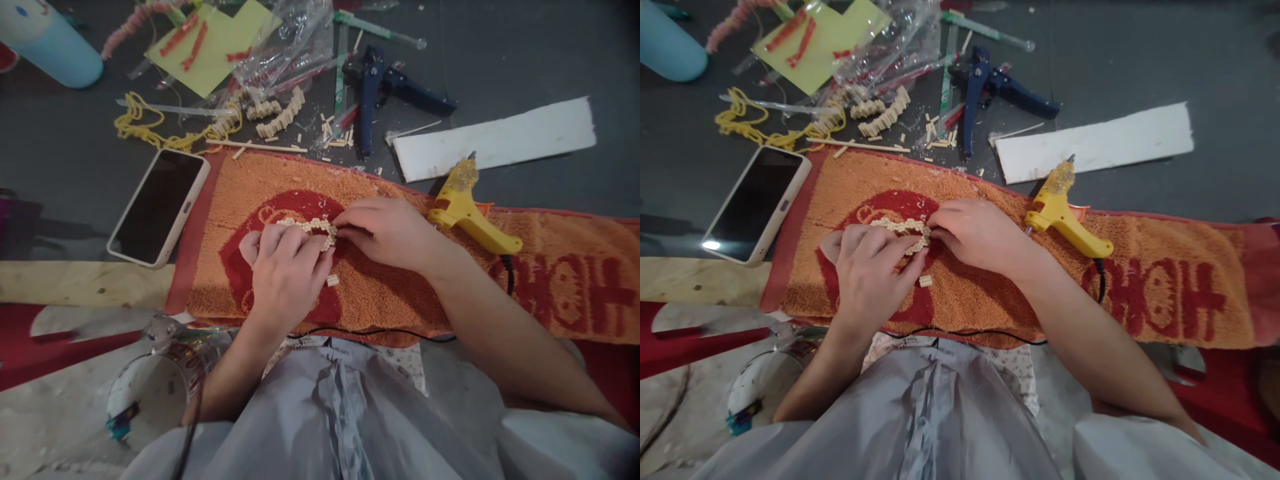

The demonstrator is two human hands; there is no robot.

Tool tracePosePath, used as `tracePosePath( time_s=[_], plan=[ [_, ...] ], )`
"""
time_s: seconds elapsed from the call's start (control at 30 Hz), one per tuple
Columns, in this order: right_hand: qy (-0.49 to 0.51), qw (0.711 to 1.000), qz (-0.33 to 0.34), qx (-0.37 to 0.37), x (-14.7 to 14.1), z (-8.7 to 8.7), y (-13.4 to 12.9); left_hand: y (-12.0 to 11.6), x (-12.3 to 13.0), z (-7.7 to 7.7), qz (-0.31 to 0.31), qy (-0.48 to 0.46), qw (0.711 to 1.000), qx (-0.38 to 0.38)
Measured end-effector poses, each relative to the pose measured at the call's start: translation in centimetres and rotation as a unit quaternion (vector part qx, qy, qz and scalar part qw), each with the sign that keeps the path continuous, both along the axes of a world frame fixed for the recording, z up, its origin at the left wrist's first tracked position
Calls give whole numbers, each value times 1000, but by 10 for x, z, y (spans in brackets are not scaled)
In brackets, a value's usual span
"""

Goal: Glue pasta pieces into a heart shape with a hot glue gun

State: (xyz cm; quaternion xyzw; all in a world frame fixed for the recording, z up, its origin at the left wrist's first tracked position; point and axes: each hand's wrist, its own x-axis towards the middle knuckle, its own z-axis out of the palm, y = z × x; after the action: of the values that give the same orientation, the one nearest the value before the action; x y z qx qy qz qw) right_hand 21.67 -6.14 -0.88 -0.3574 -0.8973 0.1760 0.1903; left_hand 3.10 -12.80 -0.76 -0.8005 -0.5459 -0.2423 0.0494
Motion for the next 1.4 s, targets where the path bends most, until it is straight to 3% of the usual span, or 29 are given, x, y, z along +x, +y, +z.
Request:
tracePosePath(
  time_s=[0.5,1.4],
  plan=[
    [14,1000,2,2,-1,-1,0,1,4,-2,20,-61,998,-3],
    [29,999,30,-18,3,2,3,0,3,-3,8,-63,998,-13]
  ],
)
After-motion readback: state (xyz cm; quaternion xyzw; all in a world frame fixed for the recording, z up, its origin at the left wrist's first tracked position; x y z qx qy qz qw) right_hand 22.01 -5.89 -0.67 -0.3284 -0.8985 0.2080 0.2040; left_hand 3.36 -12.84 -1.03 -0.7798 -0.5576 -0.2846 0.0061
